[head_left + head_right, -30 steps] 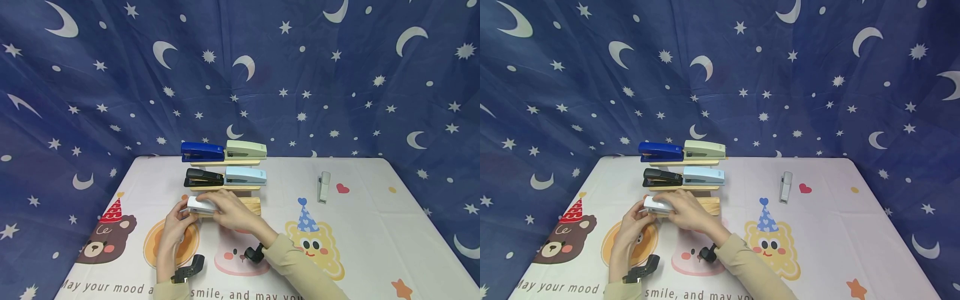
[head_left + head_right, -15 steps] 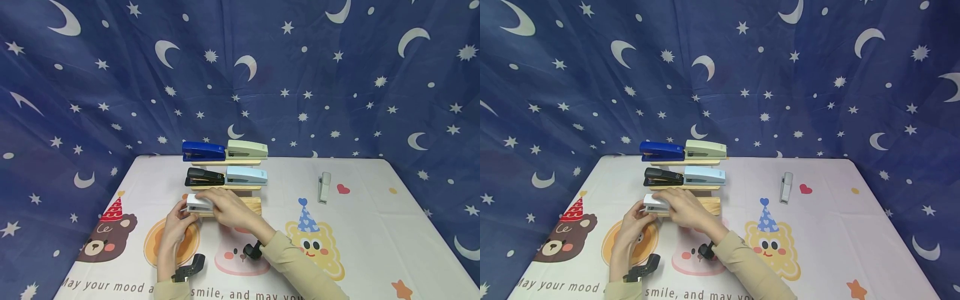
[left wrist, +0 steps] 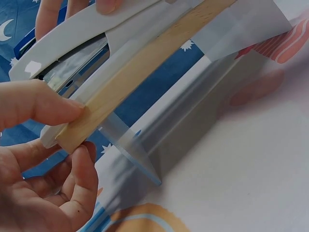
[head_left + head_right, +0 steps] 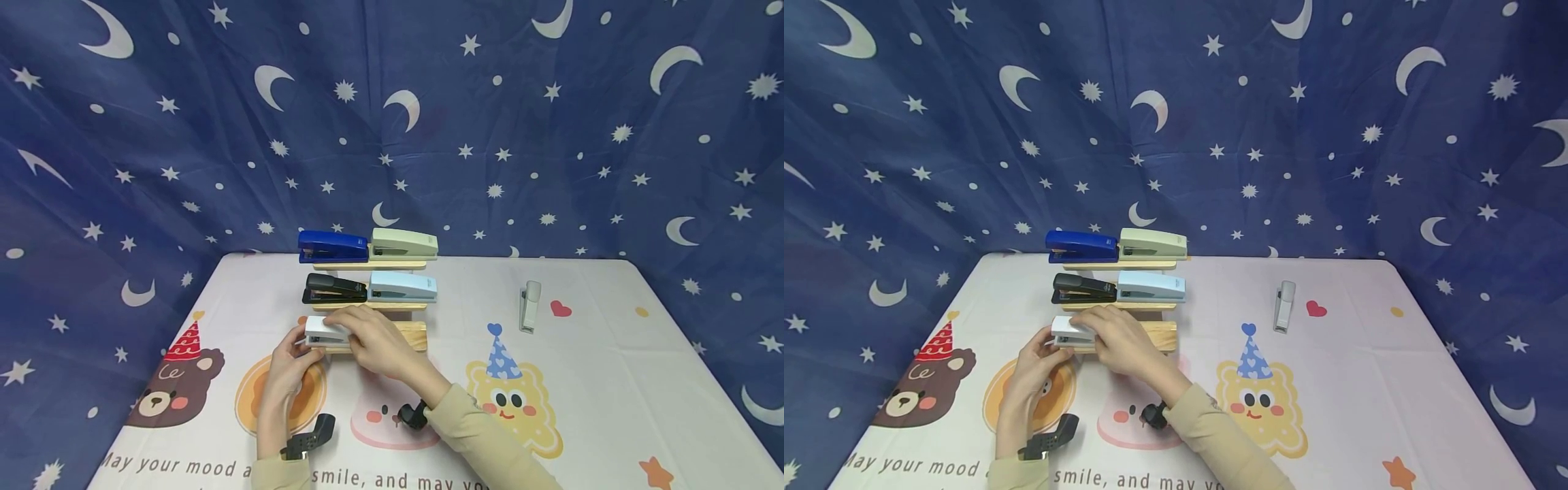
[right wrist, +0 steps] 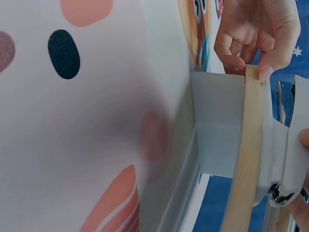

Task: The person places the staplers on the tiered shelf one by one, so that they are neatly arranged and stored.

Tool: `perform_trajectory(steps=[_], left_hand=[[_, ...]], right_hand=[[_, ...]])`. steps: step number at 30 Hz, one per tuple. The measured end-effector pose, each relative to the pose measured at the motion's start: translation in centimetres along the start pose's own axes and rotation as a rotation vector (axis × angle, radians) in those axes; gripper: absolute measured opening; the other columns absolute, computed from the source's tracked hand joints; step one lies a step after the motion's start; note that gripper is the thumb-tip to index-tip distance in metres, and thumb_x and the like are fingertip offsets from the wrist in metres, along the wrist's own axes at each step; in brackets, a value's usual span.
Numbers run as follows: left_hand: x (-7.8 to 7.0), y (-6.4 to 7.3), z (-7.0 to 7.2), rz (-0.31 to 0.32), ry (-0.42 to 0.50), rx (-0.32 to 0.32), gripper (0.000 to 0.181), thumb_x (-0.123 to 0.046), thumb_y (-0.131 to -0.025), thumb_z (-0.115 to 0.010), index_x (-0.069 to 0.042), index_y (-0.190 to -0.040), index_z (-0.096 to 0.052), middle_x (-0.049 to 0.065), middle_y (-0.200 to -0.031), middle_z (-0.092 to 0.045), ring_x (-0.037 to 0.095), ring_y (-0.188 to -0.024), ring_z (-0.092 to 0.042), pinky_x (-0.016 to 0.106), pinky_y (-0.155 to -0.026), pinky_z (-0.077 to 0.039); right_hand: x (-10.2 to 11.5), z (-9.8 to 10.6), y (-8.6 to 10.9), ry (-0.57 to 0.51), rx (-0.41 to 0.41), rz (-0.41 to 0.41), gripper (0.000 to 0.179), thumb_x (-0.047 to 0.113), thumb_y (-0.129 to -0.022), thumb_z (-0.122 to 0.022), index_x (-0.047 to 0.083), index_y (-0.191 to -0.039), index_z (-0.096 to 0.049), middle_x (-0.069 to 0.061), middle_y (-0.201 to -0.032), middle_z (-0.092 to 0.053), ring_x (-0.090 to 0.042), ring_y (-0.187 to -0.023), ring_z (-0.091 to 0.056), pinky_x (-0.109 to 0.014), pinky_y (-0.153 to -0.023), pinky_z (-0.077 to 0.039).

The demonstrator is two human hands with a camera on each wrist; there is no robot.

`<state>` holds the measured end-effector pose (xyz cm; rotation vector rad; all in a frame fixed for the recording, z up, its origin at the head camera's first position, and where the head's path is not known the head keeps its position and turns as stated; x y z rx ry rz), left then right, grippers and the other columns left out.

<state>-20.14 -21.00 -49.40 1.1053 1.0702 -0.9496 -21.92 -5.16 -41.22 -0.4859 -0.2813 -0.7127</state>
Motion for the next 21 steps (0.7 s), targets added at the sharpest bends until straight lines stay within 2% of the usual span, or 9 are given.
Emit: perform_trajectory(steps=[6, 10, 13, 18, 21], left_hand=[[0.1, -0.1, 0.0, -0.002, -0.003, -0.004, 0.062, 0.006, -0.082, -0.061, -0.006, -0.140, -0.044, 0.013, -0.128, -0.047, 0.009, -0.101, -0.051, 0.010, -0.078, -0.050], [0.1, -0.1, 0.0, -0.004, -0.001, -0.005, 0.062, 0.007, -0.082, -0.061, -0.005, -0.140, -0.044, 0.014, -0.127, -0.047, 0.010, -0.100, -0.050, 0.011, -0.077, -0.050], [0.1, -0.1, 0.0, -0.005, 0.001, -0.006, 0.062, 0.008, -0.082, -0.060, -0.004, -0.140, -0.044, 0.014, -0.127, -0.046, 0.009, -0.100, -0.050, 0.011, -0.077, -0.051], [0.1, -0.1, -0.1, 0.002, 0.011, -0.011, 0.062, 0.008, -0.082, -0.061, -0.005, -0.140, -0.044, 0.015, -0.127, -0.046, 0.009, -0.100, -0.051, 0.012, -0.077, -0.051], [0.1, -0.1, -0.1, 0.007, 0.013, -0.015, 0.063, 0.009, -0.081, -0.060, -0.005, -0.140, -0.044, 0.014, -0.128, -0.046, 0.009, -0.100, -0.050, 0.011, -0.077, -0.051]], right_hand=[[-0.3, 0.1, 0.1, 0.007, -0.055, -0.030, 0.046, 0.002, -0.084, -0.061, 0.024, -0.125, -0.060, 0.006, -0.127, -0.061, -0.013, -0.120, -0.056, -0.033, -0.103, -0.047], [-0.5, 0.5, 0.5, -0.014, -0.078, -0.064, 0.044, 0.005, -0.084, -0.064, 0.024, -0.124, -0.061, 0.007, -0.125, -0.062, -0.013, -0.120, -0.056, -0.034, -0.111, -0.041], [-0.6, 0.9, 0.8, -0.014, -0.105, -0.068, 0.044, 0.007, -0.083, -0.066, 0.024, -0.124, -0.061, 0.007, -0.124, -0.063, -0.013, -0.119, -0.056, -0.034, -0.111, -0.040], [-0.6, 1.6, 1.4, -0.007, -0.161, -0.043, 0.044, 0.009, -0.082, -0.068, 0.023, -0.123, -0.062, 0.007, -0.120, -0.064, -0.013, -0.116, -0.057, -0.031, -0.101, -0.047], [-0.7, 2.0, 1.9, -0.023, -0.191, -0.041, 0.044, 0.009, -0.082, -0.069, 0.022, -0.124, -0.062, 0.007, -0.120, -0.065, -0.013, -0.115, -0.057, -0.032, -0.101, -0.047]])
Point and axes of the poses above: each hand's wrist, its own y-axis away from the middle knuckle, its own z-axis out of the back of the hand, x = y × z, the point moved 6 cm from there along -y, towards the middle knuckle
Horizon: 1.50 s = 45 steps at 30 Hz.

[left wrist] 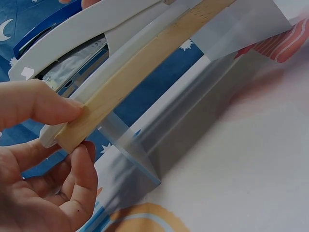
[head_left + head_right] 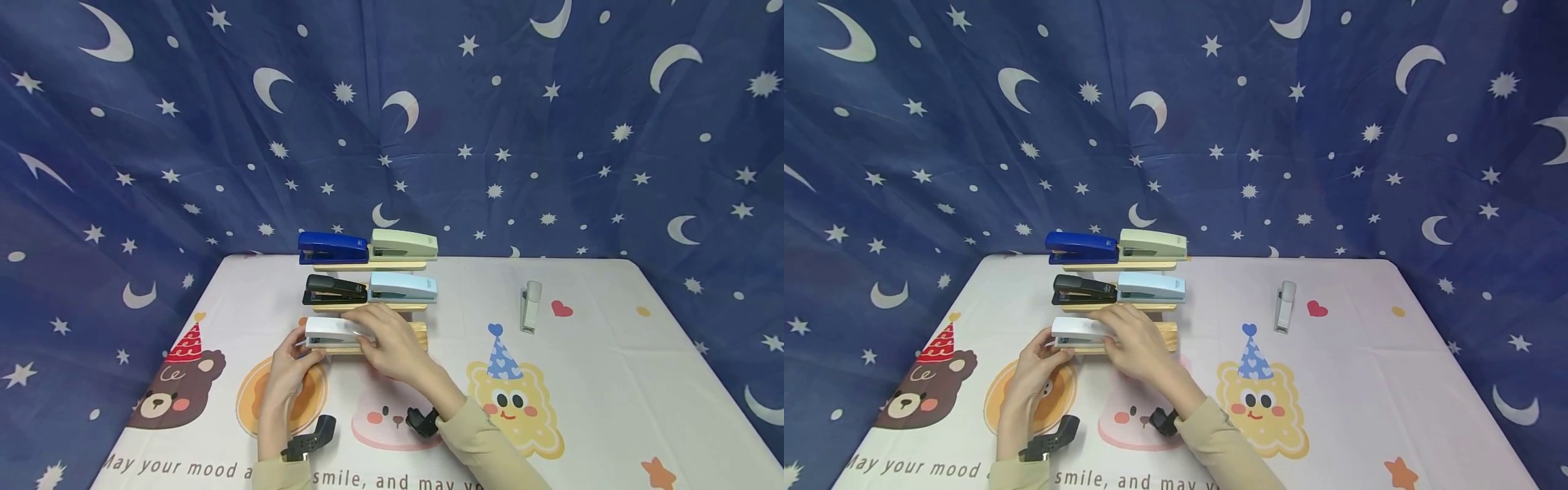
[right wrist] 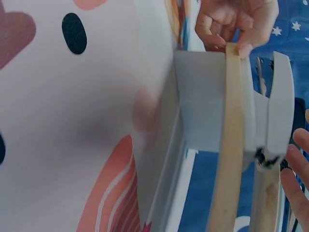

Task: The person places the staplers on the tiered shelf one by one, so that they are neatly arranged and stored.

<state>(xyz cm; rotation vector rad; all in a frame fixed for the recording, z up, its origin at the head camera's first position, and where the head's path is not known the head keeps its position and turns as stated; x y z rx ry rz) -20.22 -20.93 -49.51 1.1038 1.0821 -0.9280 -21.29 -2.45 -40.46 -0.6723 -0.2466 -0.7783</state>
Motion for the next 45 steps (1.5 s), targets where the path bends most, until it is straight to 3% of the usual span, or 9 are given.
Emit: perform_trajectory(steps=[15, 31, 40, 45], left_hand=[[0.0, 0.1, 0.0, 0.000, 0.002, -0.005, 0.062, 0.008, -0.081, -0.061, -0.005, -0.139, -0.046, 0.011, -0.123, -0.048, 0.007, -0.095, -0.051, 0.011, -0.075, -0.051], [0.0, 0.1, -0.1, -0.003, -0.023, -0.013, 0.062, 0.007, -0.081, -0.062, -0.005, -0.139, -0.045, 0.012, -0.127, -0.047, 0.008, -0.095, -0.049, 0.010, -0.075, -0.050], [0.0, 0.0, -0.1, 0.008, -0.001, -0.019, 0.063, 0.009, -0.080, -0.062, -0.005, -0.139, -0.045, 0.011, -0.127, -0.046, 0.009, -0.095, -0.048, 0.010, -0.075, -0.051], [0.0, 0.0, -0.2, 0.011, 0.008, -0.009, 0.064, 0.009, -0.080, -0.061, -0.005, -0.140, -0.044, 0.011, -0.128, -0.043, 0.010, -0.098, -0.047, 0.009, -0.076, -0.050]], right_hand=[[-1.9, 3.7, 2.8, -0.104, -0.135, -0.055, 0.044, 0.004, -0.082, -0.067, 0.018, -0.123, -0.063, 0.002, -0.120, -0.066, -0.015, -0.115, -0.059, -0.037, -0.097, -0.050], [-6.1, 8.7, 4.5, -0.149, -0.337, -0.128, 0.036, -0.002, -0.083, -0.066, 0.013, -0.116, -0.067, -0.002, -0.109, -0.069, -0.017, -0.104, -0.059, -0.033, -0.092, -0.050], [-8.9, 11.5, 5.9, -0.159, -0.430, -0.238, 0.034, -0.005, -0.083, -0.066, 0.008, -0.114, -0.068, -0.008, -0.109, -0.069, -0.021, -0.101, -0.058, -0.018, -0.092, -0.043], [-9.0, 13.7, 6.6, -0.230, -0.492, -0.333, 0.030, -0.011, -0.084, -0.061, -0.004, -0.113, -0.065, -0.021, -0.107, -0.067, -0.030, -0.101, -0.057, -0.025, -0.092, -0.044]])
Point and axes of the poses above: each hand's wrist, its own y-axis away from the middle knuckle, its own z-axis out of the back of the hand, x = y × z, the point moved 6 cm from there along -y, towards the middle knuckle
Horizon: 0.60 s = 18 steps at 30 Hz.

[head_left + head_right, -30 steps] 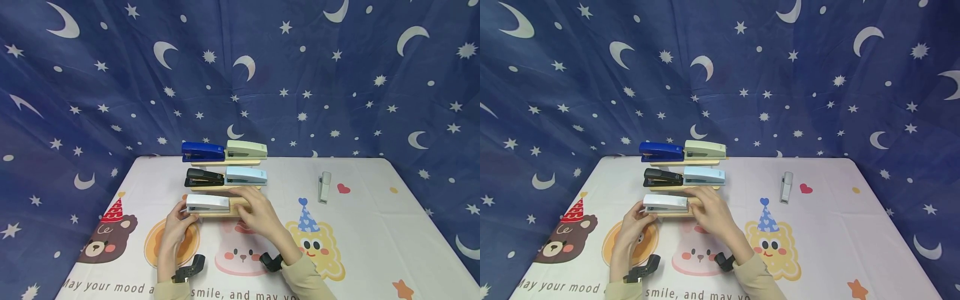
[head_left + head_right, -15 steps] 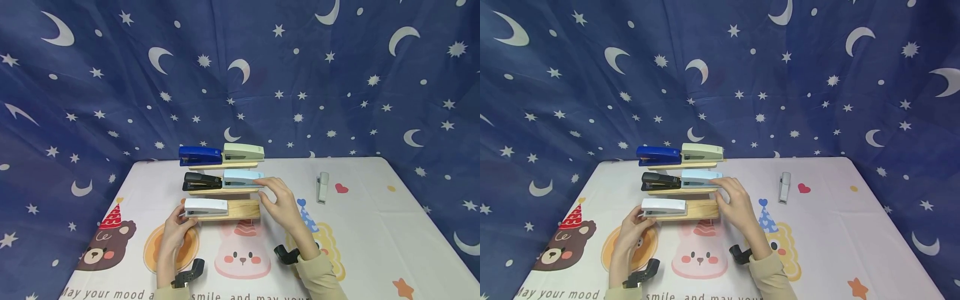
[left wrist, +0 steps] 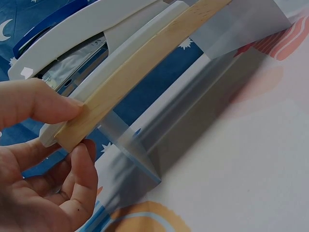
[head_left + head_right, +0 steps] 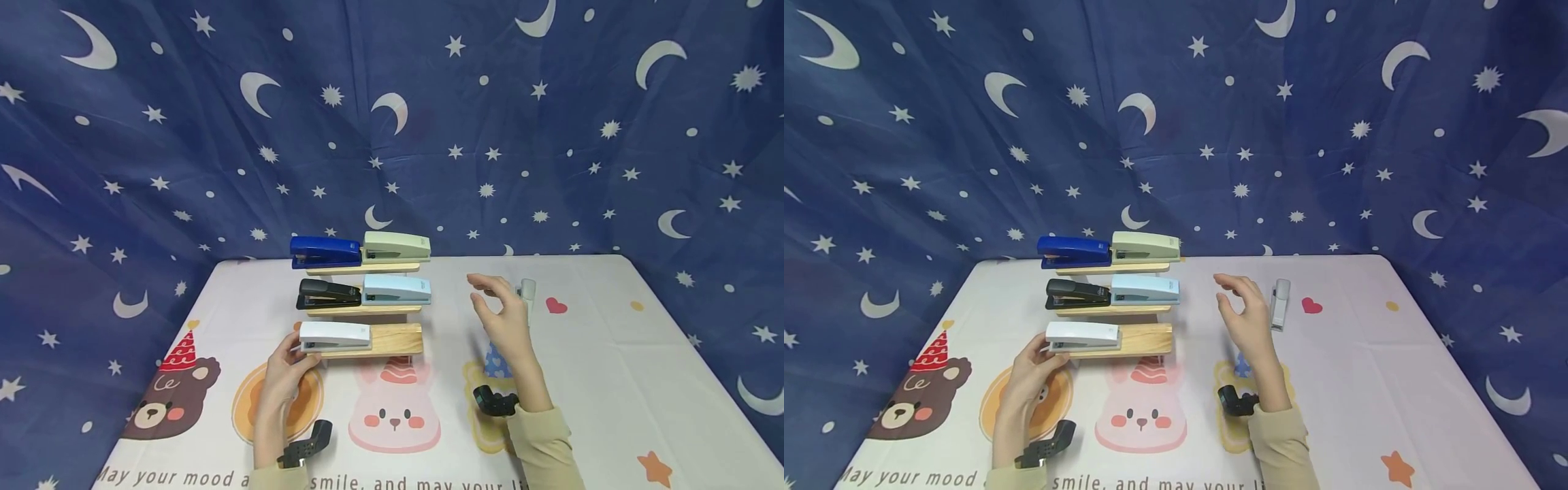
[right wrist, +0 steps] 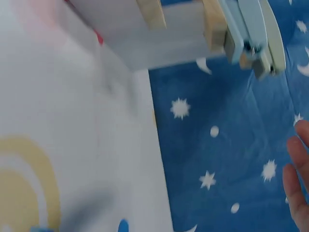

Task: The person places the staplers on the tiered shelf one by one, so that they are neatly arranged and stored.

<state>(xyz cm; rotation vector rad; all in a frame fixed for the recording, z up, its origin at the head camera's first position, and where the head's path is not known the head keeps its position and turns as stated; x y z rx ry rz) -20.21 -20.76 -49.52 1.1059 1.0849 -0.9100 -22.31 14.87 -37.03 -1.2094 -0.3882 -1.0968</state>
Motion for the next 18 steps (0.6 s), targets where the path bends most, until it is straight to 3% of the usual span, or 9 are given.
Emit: perform_trajectory(steps=[4, 11, 18], left_hand=[[0.0, 0.0, 0.0, 0.004, -0.004, 0.002, 0.065, 0.009, -0.080, -0.061, -0.005, -0.141, -0.044, 0.011, -0.130, -0.043, 0.011, -0.099, -0.047, 0.009, -0.077, -0.050], [0.1, 0.1, 0.1, 0.008, -0.033, 0.001, 0.065, 0.006, -0.081, -0.062, -0.006, -0.142, -0.042, 0.012, -0.133, -0.043, 0.010, -0.100, -0.047, 0.009, -0.077, -0.050], [0.1, 0.1, 0.1, 0.011, -0.032, 0.004, 0.065, 0.006, -0.082, -0.062, -0.006, -0.142, -0.042, 0.012, -0.134, -0.042, 0.011, -0.101, -0.046, 0.008, -0.078, -0.049]], right_hand=[[-1.2, 1.6, -0.1, -0.013, -0.059, -0.098, 0.029, -0.010, -0.085, -0.060, -0.007, -0.114, -0.064, -0.025, -0.108, -0.066, -0.025, -0.101, -0.058, -0.025, -0.091, -0.045], [-6.6, 3.3, 0.2, -0.043, -0.152, -0.209, 0.032, -0.007, -0.087, -0.061, 0.000, -0.117, -0.065, -0.021, -0.112, -0.067, -0.006, -0.100, -0.058, -0.027, -0.092, -0.045], [-9.7, 4.8, 0.8, 0.041, -0.240, -0.309, 0.036, -0.003, -0.087, -0.060, 0.006, -0.122, -0.063, -0.015, -0.117, -0.066, -0.008, -0.100, -0.056, -0.026, -0.092, -0.042]])
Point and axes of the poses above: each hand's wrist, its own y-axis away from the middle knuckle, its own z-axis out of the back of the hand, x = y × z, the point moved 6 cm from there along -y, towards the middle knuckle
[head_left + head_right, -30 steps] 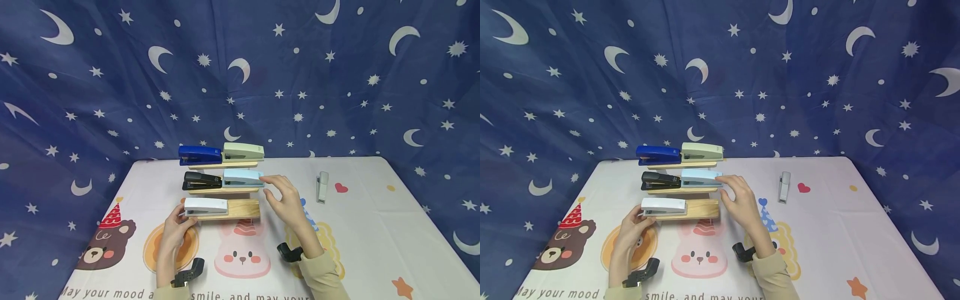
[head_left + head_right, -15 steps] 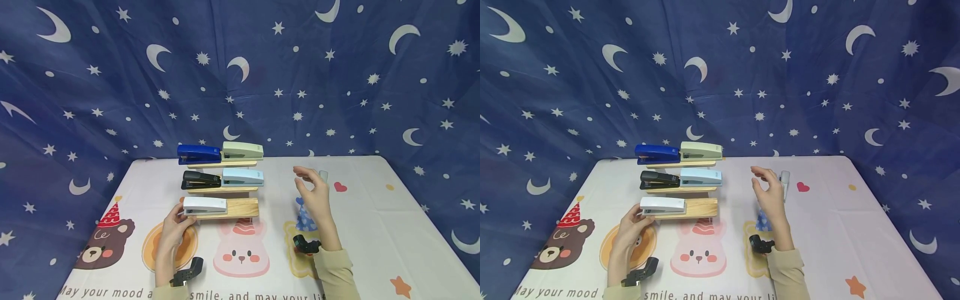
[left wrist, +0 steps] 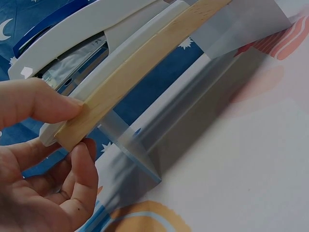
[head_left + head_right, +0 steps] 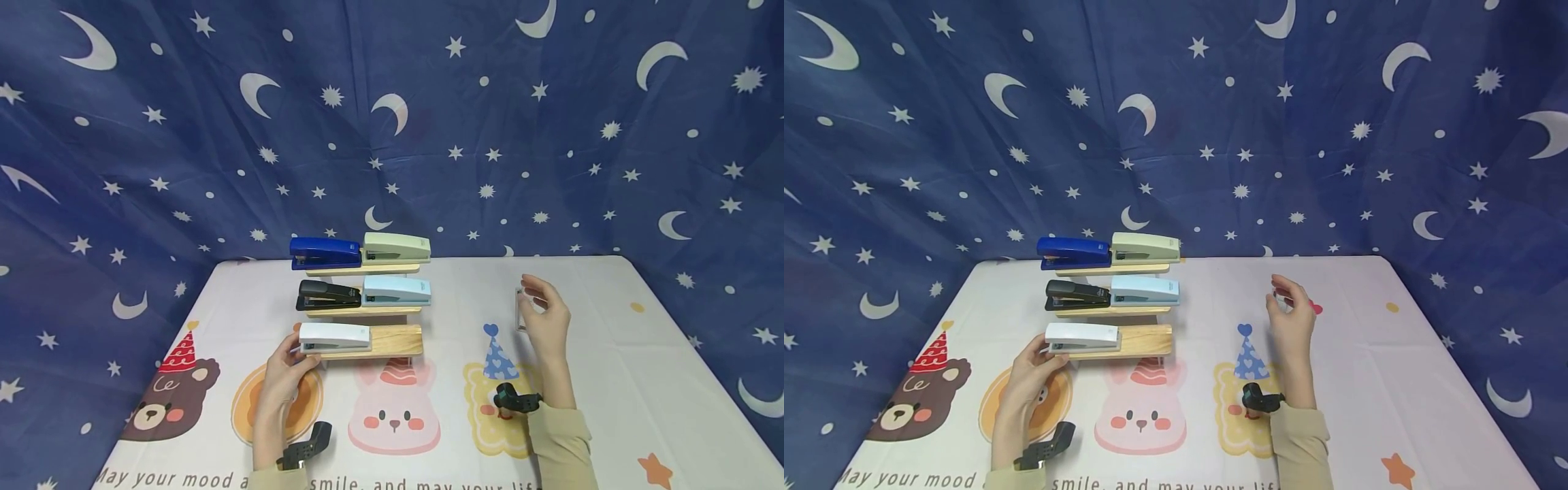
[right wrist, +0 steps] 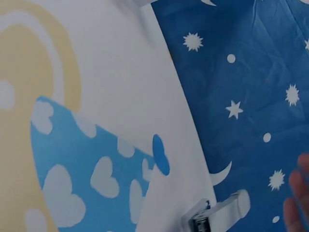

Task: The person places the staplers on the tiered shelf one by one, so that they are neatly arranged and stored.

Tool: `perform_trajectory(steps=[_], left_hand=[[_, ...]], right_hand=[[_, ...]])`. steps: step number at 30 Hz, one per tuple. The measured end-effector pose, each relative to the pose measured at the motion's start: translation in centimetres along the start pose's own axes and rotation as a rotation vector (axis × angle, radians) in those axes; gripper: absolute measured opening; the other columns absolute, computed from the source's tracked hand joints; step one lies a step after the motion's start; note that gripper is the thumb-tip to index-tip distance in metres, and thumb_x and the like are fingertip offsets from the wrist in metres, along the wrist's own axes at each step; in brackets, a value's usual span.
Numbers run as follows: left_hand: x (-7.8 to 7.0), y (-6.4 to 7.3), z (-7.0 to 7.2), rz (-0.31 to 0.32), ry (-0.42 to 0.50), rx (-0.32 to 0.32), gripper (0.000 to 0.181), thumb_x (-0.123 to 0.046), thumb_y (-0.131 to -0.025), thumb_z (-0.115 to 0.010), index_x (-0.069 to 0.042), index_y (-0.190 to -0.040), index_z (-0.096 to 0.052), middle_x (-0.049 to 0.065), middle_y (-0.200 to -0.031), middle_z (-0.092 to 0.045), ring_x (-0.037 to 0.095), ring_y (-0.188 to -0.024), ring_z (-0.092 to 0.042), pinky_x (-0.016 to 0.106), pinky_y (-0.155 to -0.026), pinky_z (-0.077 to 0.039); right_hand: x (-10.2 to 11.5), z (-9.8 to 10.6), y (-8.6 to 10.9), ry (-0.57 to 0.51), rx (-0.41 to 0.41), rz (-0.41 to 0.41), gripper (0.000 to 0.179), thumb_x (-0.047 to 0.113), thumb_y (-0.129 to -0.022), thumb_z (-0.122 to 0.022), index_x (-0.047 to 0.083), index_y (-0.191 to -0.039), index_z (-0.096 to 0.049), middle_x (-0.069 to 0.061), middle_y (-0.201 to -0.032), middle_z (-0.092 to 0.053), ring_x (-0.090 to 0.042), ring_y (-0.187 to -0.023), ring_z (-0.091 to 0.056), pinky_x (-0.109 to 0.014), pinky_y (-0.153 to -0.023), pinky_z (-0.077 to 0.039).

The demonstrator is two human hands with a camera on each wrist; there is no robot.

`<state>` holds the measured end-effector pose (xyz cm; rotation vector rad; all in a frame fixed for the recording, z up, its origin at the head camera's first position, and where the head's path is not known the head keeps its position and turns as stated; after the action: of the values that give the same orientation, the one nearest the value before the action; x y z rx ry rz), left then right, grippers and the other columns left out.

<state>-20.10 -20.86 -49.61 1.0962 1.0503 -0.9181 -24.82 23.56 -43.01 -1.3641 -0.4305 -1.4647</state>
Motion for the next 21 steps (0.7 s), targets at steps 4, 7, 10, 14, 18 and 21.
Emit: perform_trajectory(steps=[4, 7, 10, 14, 18, 21], left_hand=[[0.0, 0.0, 0.0, -0.006, 0.012, -0.002, 0.065, 0.008, -0.081, -0.062, -0.006, -0.142, -0.042, 0.012, -0.132, -0.042, 0.011, -0.101, -0.046, 0.008, -0.078, -0.049], [0.0, -0.1, 0.0, -0.013, 0.024, -0.003, 0.065, 0.009, -0.080, -0.061, -0.005, -0.141, -0.043, 0.012, -0.130, -0.043, 0.010, -0.100, -0.047, 0.008, -0.078, -0.049], [0.0, -0.1, 0.0, -0.016, 0.028, -0.002, 0.065, 0.009, -0.080, -0.061, -0.005, -0.141, -0.043, 0.011, -0.129, -0.043, 0.010, -0.100, -0.047, 0.008, -0.078, -0.049], [0.0, -0.1, 0.1, -0.018, 0.025, -0.002, 0.064, 0.009, -0.080, -0.062, -0.005, -0.141, -0.044, 0.010, -0.129, -0.044, 0.010, -0.100, -0.047, 0.009, -0.078, -0.049], [0.1, -0.2, 0.0, -0.026, 0.031, 0.000, 0.064, 0.009, -0.079, -0.062, -0.005, -0.139, -0.045, 0.009, -0.127, -0.044, 0.010, -0.099, -0.048, 0.010, -0.078, -0.050], [0.1, -0.2, 0.0, -0.031, 0.037, 0.003, 0.064, 0.010, -0.079, -0.061, -0.004, -0.139, -0.045, 0.009, -0.126, -0.044, 0.010, -0.099, -0.049, 0.010, -0.078, -0.050]], right_hand=[[-1.3, 0.4, -0.2, 0.037, -0.044, -0.096, 0.038, -0.002, -0.087, -0.060, 0.004, -0.124, -0.061, -0.016, -0.120, -0.065, -0.017, -0.103, -0.055, -0.026, -0.090, -0.039], [-2.1, 0.6, -0.4, 0.042, -0.060, -0.148, 0.041, -0.002, -0.086, -0.061, 0.003, -0.127, -0.059, -0.018, -0.121, -0.063, -0.023, -0.105, -0.054, -0.027, -0.089, -0.038], [-2.9, 0.6, -0.5, 0.039, -0.068, -0.191, 0.044, -0.001, -0.085, -0.062, 0.003, -0.128, -0.057, -0.019, -0.122, -0.062, -0.025, -0.106, -0.054, -0.030, -0.090, -0.039], [-4.0, 0.6, -0.7, 0.054, -0.070, -0.249, 0.047, 0.001, -0.085, -0.063, 0.003, -0.131, -0.054, -0.020, -0.125, -0.060, -0.026, -0.108, -0.052, -0.036, -0.095, -0.041], [-5.1, 0.4, -0.9, 0.091, -0.031, -0.308, 0.052, 0.003, -0.086, -0.062, 0.004, -0.136, -0.050, -0.021, -0.129, -0.056, -0.032, -0.114, -0.052, -0.040, -0.097, -0.043], [-5.9, 0.2, -1.0, 0.125, 0.020, -0.345, 0.056, 0.005, -0.087, -0.061, 0.005, -0.141, -0.044, -0.022, -0.133, -0.053, -0.034, -0.118, -0.051, -0.032, -0.090, -0.044]])
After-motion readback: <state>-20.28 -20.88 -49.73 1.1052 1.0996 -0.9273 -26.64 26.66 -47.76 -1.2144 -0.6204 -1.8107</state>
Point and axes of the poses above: each hand's wrist, its own y-axis away from the middle knuckle, its own z-axis out of the back of the hand, x = y × z, the point moved 6 cm from there along -y, towards the middle knuckle
